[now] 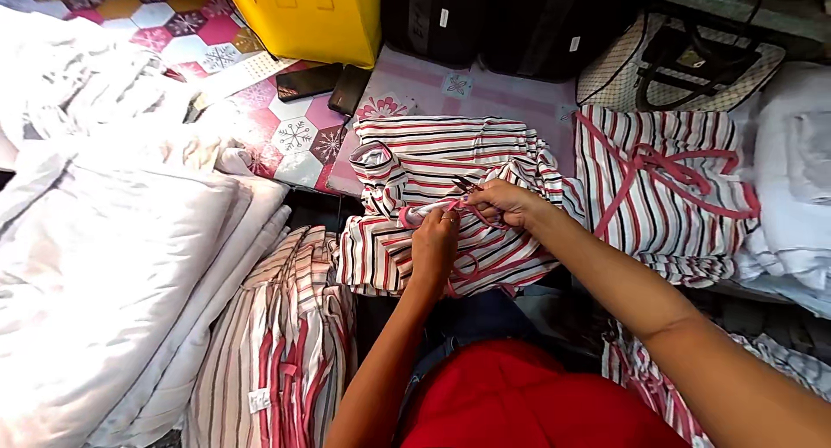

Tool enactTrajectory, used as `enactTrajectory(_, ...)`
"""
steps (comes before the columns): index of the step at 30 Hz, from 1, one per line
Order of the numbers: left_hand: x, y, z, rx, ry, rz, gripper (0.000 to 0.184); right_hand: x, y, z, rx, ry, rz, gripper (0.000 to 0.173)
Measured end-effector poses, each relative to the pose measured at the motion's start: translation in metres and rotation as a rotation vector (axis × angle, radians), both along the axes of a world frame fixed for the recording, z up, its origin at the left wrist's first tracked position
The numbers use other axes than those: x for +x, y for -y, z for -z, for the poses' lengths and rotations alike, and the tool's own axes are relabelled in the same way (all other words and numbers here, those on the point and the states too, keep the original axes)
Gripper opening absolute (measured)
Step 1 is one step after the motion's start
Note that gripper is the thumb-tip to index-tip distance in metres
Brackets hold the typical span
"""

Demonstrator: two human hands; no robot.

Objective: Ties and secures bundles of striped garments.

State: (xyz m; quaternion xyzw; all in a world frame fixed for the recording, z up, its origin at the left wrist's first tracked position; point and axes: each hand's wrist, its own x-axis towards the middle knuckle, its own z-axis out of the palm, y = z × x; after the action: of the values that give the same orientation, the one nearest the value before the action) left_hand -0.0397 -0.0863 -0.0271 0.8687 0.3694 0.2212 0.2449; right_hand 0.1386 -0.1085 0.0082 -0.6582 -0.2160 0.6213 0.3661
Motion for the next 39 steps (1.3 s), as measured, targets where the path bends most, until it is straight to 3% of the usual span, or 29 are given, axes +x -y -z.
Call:
enactTrajectory(2,-0.004,-0.003,0.001,-0.006,-0.011,0.039,0.017,-0.002,0.000,0.001,0.002,0.009,-0.006,0.019)
enactTrajectory(6,-0.019,-0.015,-0.010,-0.285,0.043,0.037,0.019,-0.003,0.001,0.001,0.066,0.027,-0.020,0.020)
enactTrajectory(10,-0.025,-0.024,-0.008,-0.591,0.149,-0.005,0.020,0.001,0.014,-0.018,0.161,0.065,-0.015,0.050)
enactTrajectory(12,-0.026,-0.022,-0.005,-0.677,0.190,0.001,0.021,0.003,0.024,-0.028,0.156,0.065,-0.014,0.050)
enactTrajectory(16,-0.025,-0.014,-0.007,-0.612,0.183,0.028,0.022,-0.001,0.044,-0.038,0.123,0.089,-0.154,0.044)
enactTrajectory(20,-0.026,-0.004,-0.007,-0.412,0.217,0.042,0.018,-0.008,0.047,-0.037,0.037,0.121,-0.311,0.043)
enactTrajectory(25,-0.024,-0.003,-0.007,-0.308,0.257,0.014,0.014,-0.004,0.039,-0.029,0.006,0.116,-0.292,0.045)
enactTrajectory(28,-0.023,-0.006,-0.012,-0.316,0.197,0.010,0.014,-0.003,0.038,-0.030,0.018,0.059,-0.306,0.046)
enactTrajectory(39,-0.027,-0.007,0.001,-0.345,0.312,0.043,0.016,-0.010,0.030,-0.012,0.013,-0.033,-0.267,0.042)
